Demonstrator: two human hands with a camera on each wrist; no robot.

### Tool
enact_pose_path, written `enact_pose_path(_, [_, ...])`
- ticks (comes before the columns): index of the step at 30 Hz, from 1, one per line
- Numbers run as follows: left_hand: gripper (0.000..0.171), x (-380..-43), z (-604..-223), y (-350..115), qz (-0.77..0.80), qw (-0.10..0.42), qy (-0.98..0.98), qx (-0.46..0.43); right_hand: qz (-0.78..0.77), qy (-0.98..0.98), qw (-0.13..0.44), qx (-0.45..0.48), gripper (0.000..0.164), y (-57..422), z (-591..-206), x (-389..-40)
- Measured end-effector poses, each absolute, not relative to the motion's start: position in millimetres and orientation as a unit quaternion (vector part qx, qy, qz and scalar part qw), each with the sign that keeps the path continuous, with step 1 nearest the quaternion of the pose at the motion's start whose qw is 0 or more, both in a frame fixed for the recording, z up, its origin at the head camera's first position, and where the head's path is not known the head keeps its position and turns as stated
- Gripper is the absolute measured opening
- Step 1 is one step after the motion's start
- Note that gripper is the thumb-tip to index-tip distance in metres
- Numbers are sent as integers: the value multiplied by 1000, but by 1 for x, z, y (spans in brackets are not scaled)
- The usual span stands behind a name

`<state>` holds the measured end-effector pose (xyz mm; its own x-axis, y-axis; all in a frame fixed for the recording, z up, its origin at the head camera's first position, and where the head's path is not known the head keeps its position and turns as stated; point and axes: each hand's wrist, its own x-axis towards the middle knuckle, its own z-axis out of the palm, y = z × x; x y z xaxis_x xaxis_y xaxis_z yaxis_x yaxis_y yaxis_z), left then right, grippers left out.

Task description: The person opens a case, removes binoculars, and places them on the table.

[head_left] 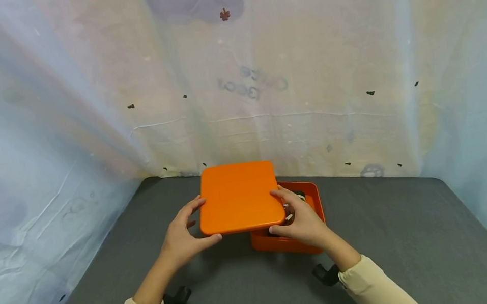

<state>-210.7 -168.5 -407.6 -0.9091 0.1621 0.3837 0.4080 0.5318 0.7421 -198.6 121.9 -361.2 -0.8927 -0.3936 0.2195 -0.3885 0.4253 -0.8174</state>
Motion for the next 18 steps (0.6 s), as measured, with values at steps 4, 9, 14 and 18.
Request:
enact_pose_path(4, [84, -208, -408, -178, -447, 136, -870, -160, -483, 844, 2, -231, 75, 112, -362, -199])
enact_pose_path(9, [85, -204, -409, -188, -440, 140, -873, -160, -487, 841, 0, -236, 75, 102, -365, -200])
enact_pose_path(14, [83, -198, -403, -194, -441, 142, -872, -158, -496, 835, 1, -236, 77, 96, -382, -211])
enact_pose_path(18, [80, -186, -390, -193, -448, 140, -869, -157, -492, 835, -7, -247, 78, 91, -399, -221])
